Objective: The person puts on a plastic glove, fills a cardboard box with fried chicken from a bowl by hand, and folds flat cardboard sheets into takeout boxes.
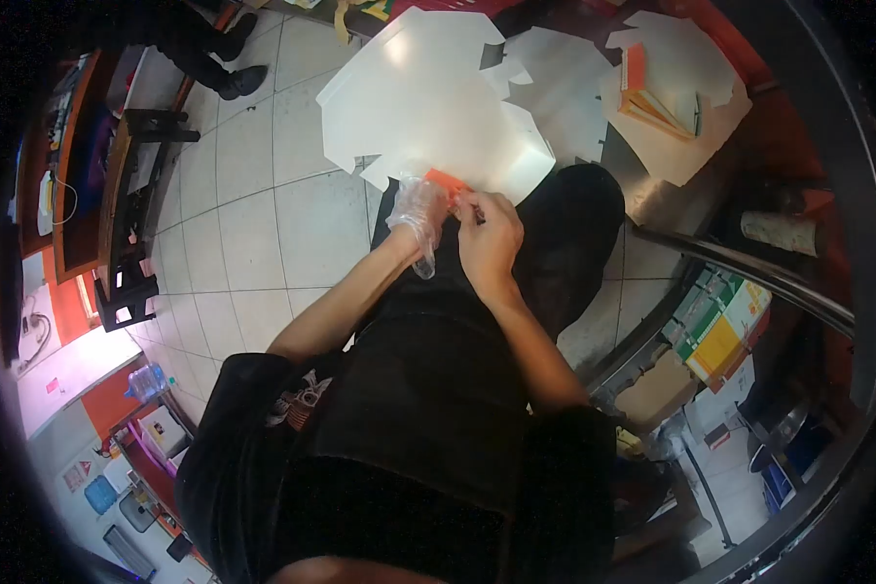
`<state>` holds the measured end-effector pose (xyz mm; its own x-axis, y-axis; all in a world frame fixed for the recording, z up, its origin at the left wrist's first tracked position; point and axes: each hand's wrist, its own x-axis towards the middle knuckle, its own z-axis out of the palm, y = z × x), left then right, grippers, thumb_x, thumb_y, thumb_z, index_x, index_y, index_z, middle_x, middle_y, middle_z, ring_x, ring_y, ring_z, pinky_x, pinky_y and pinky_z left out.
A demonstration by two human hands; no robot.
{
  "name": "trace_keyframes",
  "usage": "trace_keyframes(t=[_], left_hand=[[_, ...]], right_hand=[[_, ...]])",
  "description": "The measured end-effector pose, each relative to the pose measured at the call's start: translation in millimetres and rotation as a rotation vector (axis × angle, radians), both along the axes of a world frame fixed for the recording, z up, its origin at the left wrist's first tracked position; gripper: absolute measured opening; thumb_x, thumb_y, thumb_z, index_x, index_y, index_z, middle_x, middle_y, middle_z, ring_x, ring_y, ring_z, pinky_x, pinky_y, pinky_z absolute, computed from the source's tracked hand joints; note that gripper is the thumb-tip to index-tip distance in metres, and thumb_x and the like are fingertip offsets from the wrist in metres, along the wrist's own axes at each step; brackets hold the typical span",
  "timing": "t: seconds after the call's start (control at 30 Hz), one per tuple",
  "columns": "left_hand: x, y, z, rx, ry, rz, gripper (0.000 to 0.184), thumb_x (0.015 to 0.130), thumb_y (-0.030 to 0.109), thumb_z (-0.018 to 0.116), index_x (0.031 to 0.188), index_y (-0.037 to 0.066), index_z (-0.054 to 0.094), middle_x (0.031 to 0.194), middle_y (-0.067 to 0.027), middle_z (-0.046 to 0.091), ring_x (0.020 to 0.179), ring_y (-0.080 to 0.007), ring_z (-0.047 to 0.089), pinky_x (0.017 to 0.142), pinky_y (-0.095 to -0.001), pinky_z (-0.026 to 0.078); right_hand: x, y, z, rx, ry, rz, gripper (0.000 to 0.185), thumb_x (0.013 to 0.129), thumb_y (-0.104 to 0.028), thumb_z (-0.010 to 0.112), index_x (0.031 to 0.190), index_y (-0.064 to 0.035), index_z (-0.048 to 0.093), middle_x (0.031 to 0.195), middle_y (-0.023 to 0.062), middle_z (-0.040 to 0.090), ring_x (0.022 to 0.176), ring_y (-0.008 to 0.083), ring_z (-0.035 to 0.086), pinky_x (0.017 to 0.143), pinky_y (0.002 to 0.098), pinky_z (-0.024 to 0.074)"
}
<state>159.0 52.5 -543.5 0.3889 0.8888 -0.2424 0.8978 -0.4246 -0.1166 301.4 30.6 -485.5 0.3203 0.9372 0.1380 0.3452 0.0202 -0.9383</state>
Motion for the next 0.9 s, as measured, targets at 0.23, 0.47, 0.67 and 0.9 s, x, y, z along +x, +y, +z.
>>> trace_keyframes(t=[0.23,0.47,0.67,0.9], left_hand=[[9,17,40,-0.497,-1.121,0.402,0.029,0.096,0.028,0.048,0.093,0.003,0.063,0.081,-0.0125,0.067,0.062,-0.0242,0.063,0.059,-0.0364,0.048],[61,28,79,0.302,-0.572,-0.247,0.029,0.088,0.015,0.053,0.114,0.002,0.058,0.113,-0.0169,0.061,0.115,-0.0292,0.053,0.099,-0.0402,0.038],[48,31,72,-0.155,-1.176,-0.107,0.041,0.084,0.009,0.060,0.122,-0.004,0.050,0.110,-0.0228,0.058,0.102,-0.0378,0.057,0.089,-0.0408,0.047],[26,26,41,-0.189,-1.321,0.053,0.037,0.091,0.014,0.062,0.124,0.002,0.050,0.112,-0.0120,0.062,0.097,-0.0220,0.062,0.090,-0.0328,0.047]], right_hand=[[27,16,27,-0.233,-0.128,0.209,0.029,0.084,-0.031,0.071,0.088,-0.0018,0.068,0.088,0.0129,0.068,0.079,0.0293,0.065,0.073,0.0357,0.0512],[29,63,82,-0.291,-0.057,0.122,0.044,0.076,-0.038,0.078,0.091,0.0019,0.067,0.086,0.0136,0.069,0.081,0.0229,0.067,0.074,0.0325,0.0518],[86,85,53,-0.325,0.157,0.376,0.027,0.078,-0.018,0.073,0.095,0.0035,0.071,0.086,0.0147,0.072,0.077,0.0185,0.070,0.074,0.0301,0.0540],[106,66,15,-0.193,-0.033,0.412,0.014,0.086,-0.010,0.067,0.096,0.0006,0.064,0.087,0.0104,0.069,0.078,0.0168,0.067,0.075,0.0308,0.0532]])
